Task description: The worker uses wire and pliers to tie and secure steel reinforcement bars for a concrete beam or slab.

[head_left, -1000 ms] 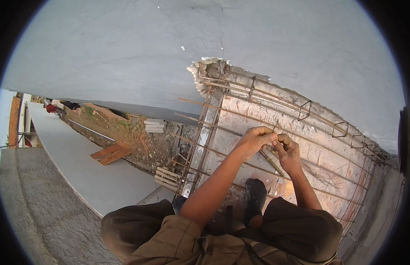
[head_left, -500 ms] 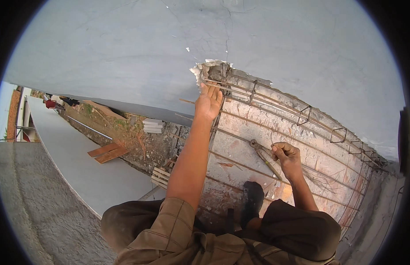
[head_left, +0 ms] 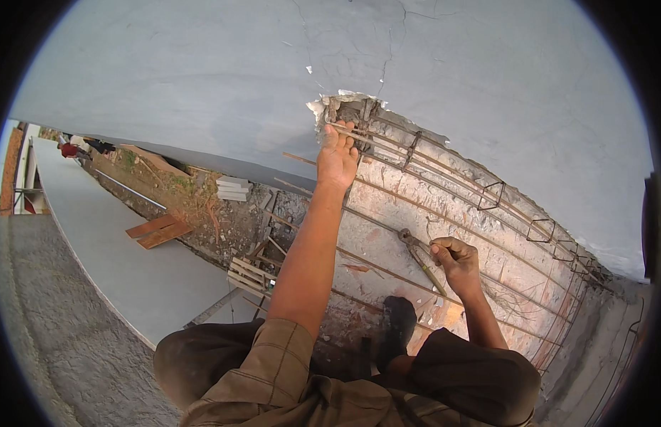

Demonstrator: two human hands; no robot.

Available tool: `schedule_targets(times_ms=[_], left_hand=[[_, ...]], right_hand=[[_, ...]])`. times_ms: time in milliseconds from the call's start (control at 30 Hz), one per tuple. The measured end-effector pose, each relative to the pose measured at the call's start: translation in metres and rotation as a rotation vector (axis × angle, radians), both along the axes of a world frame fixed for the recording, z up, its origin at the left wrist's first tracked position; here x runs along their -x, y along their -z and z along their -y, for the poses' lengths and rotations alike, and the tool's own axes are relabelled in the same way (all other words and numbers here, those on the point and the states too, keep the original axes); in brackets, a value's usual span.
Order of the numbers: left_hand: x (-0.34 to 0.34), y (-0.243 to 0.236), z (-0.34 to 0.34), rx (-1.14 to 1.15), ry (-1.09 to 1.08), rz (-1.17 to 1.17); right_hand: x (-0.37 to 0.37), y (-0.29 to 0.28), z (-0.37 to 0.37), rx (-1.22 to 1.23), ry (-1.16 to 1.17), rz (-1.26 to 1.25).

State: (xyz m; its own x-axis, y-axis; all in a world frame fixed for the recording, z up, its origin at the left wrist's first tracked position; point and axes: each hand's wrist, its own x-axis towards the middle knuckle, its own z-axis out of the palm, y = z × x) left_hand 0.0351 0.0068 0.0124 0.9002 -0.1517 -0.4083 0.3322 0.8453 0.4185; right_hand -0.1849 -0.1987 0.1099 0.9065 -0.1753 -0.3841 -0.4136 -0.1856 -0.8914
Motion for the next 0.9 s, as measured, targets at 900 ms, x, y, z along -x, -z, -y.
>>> schedule_targets(times_ms=[900], left_hand=[[0.001, 0.010, -0.013, 0.510, 0.013, -0.145]], right_hand=[[-0.236, -0.013, -0.129, 1.545, -0.877, 0.468]])
